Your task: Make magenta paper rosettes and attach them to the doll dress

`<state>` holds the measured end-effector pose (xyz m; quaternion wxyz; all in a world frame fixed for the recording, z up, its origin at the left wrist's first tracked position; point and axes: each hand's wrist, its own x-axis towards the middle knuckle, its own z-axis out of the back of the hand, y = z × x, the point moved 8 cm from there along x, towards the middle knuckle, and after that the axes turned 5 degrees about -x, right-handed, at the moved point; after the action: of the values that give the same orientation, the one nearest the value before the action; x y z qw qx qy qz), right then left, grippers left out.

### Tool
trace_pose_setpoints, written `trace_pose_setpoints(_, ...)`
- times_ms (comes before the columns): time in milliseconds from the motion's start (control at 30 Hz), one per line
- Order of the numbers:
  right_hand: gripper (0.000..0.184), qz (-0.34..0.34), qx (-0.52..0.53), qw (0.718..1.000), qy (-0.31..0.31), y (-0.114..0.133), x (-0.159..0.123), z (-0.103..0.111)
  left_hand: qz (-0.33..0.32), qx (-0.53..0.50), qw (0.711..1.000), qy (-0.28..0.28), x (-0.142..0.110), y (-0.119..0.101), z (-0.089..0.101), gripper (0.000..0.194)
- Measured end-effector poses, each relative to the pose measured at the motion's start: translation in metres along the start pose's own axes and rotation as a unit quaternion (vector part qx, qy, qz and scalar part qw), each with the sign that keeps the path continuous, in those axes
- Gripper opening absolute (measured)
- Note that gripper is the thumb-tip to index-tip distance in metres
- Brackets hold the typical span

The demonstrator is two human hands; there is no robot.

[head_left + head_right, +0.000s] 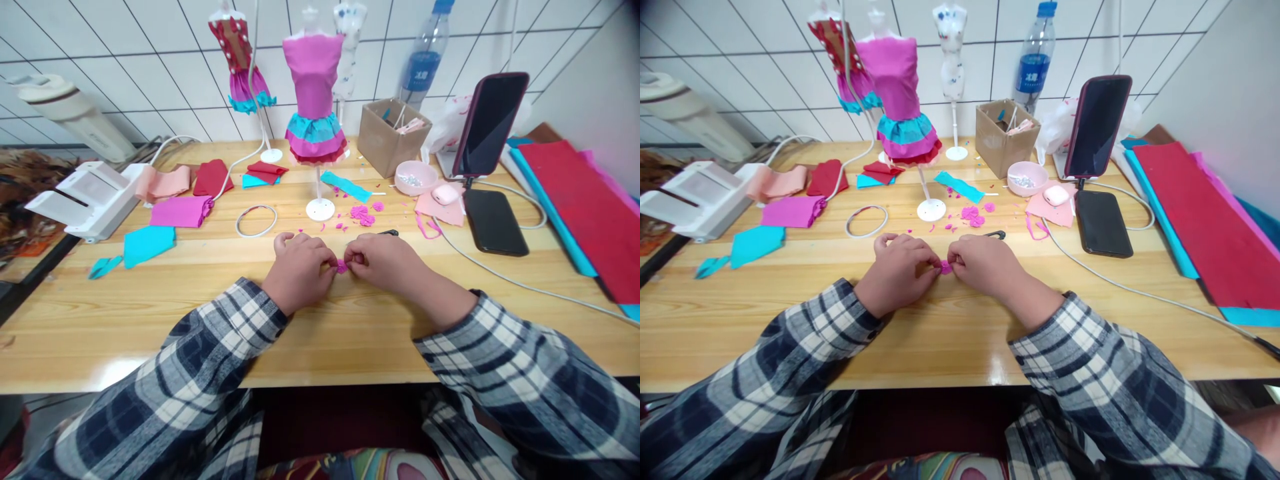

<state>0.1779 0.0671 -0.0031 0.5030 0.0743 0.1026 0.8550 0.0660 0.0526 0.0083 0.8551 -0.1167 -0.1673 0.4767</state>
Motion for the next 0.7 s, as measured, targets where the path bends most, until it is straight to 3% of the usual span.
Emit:
trace_pose_setpoints(133,0.018,0.016,0.023,0.999,-0.044,0.001,-0.002,0.006,0.0,-0.001,1.0,0.002,0.0,0.002,0.0,0.015)
trace_pose_setpoints(400,0.021,0.048,0.014,0.999,-0.008,0.002,0.002,-0.004,-0.015,-0.003,1.0,0.009,0.0,0.003,0.0,0.015)
trace_pose_setpoints(633,0.02,0.02,0.034,0.998,-0.051,0.002,-0.002,0.007,-0.012,-0.003,1.0,0.005,0.0,0.004,0.0,0.015)
trace_pose_setpoints(700,0.018,0.018,0.033,0.999,-0.034,0.003,-0.002,0.006,-0.011,-0.002,1.0,0.005,0.0,0.004,0.0,0.015)
